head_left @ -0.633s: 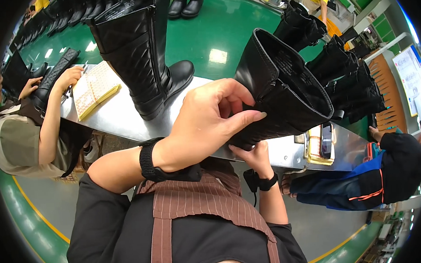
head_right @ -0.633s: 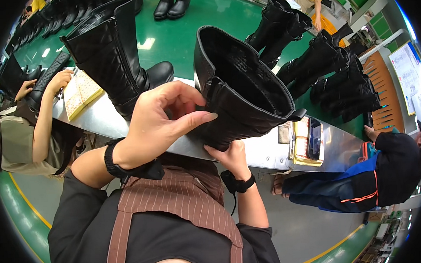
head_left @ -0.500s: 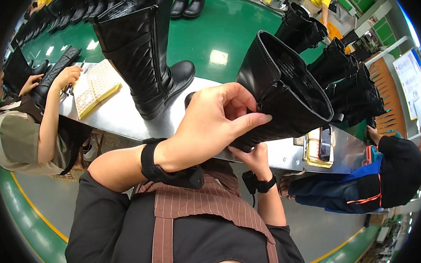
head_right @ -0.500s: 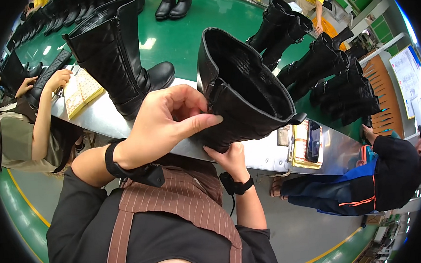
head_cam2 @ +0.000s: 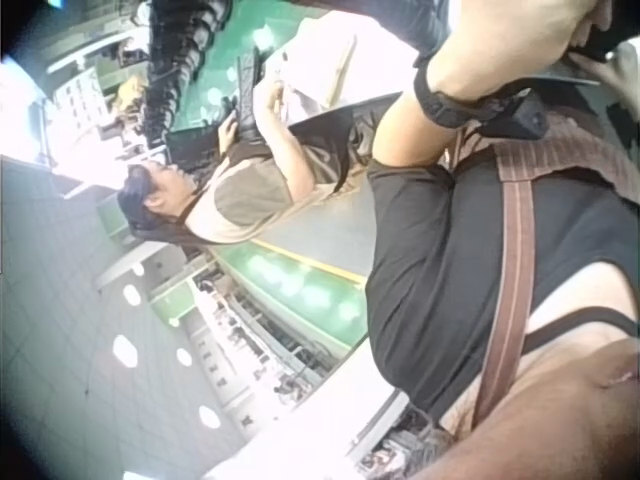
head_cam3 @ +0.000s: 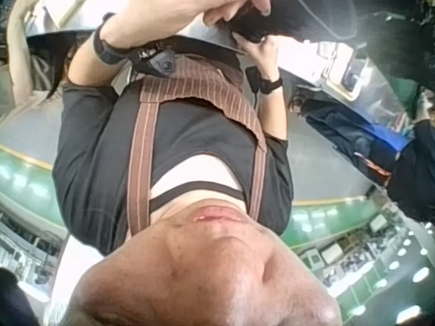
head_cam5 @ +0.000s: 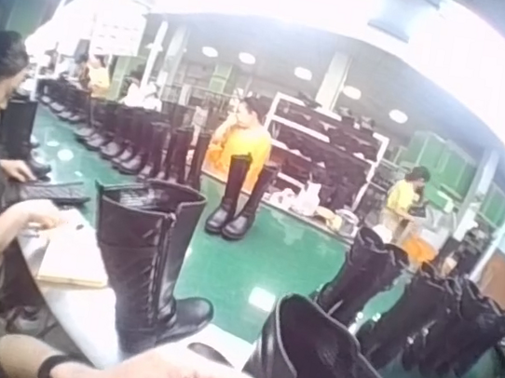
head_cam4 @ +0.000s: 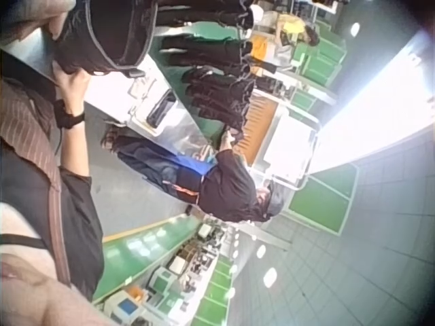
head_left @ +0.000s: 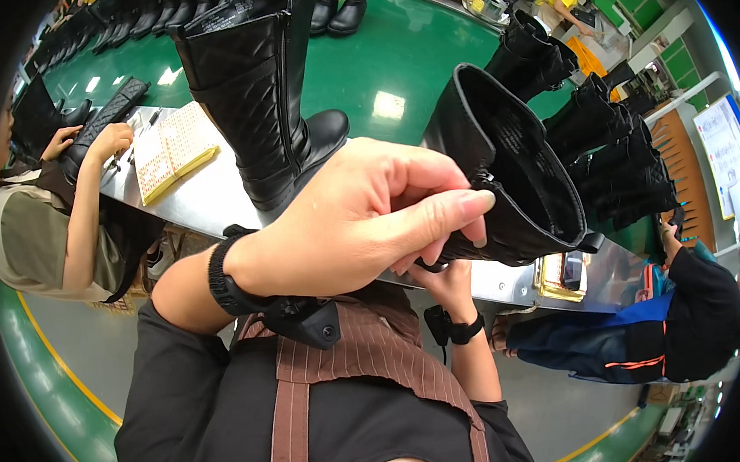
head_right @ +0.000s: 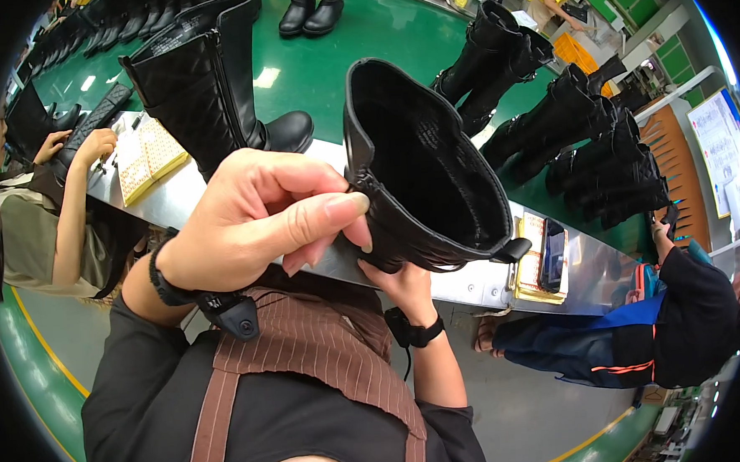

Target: The worker is inspecting finished black boots on a conveyor belt, checking the zippers, and lining them up.

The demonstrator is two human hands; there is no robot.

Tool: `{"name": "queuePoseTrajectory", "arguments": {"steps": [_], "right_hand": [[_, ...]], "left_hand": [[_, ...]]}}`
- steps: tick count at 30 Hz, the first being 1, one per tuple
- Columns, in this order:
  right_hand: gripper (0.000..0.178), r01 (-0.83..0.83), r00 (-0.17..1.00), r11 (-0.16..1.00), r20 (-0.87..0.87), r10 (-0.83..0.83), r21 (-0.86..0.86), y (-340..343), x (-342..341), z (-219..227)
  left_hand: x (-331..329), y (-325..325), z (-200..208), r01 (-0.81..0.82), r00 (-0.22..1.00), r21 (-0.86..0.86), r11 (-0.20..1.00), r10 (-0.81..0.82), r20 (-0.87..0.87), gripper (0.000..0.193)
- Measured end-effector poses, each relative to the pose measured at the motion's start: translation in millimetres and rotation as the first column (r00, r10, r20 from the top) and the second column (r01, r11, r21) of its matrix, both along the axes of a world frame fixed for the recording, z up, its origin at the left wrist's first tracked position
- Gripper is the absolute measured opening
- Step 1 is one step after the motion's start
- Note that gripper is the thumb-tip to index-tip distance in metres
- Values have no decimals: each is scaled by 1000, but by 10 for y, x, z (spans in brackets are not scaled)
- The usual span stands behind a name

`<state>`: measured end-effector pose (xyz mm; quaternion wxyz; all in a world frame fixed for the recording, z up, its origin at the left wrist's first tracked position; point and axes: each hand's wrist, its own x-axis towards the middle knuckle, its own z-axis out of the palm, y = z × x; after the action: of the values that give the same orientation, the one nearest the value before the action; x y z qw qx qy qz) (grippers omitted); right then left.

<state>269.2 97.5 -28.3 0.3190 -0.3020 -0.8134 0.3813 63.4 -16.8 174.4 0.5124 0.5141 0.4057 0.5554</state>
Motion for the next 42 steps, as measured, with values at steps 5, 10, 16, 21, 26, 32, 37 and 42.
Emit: {"name": "queuePoseTrajectory", "arguments": {"steps": [5, 10, 16, 21, 26, 32, 37, 42], "right_hand": [[41, 26, 997, 985, 71, -13, -172, -33, -85, 57], [41, -167, 982, 953, 42, 183, -253, 53, -141, 227], [54, -128, 990, 978, 40, 136, -164, -93, -428, 368], [52, 14, 997, 944, 72, 10, -330, -162, -514, 361], [41, -45, 971, 788, -212, -109, -614, -203, -529, 213], [35, -346, 749, 600, -598, -287, -722, -288, -563, 136], [37, -395, 728, 651, -653, -209, -649, -183, -622, 182], [49, -425, 748, 660, -651, -129, -619, -217, -751, 109]], "left_hand": [[-265, -73, 109, -120, 963, -30, 992, 109, -248, 27], [-877, -802, 69, -325, 571, -26, 945, 175, -802, 16], [-1432, -907, -893, -593, 539, -177, 785, 225, -812, 84], [-1518, -299, -1748, -434, 837, -62, 899, 377, -397, 68], [-1212, -80, -1849, -487, 871, -164, 858, 490, -31, 47], [-877, 3, -1700, -414, 790, -166, 895, 443, 423, 36], [-696, 59, -1561, -315, 817, -57, 947, 301, 492, 39], [-546, 106, -1641, -404, 845, 28, 914, 362, 394, 34]]}}
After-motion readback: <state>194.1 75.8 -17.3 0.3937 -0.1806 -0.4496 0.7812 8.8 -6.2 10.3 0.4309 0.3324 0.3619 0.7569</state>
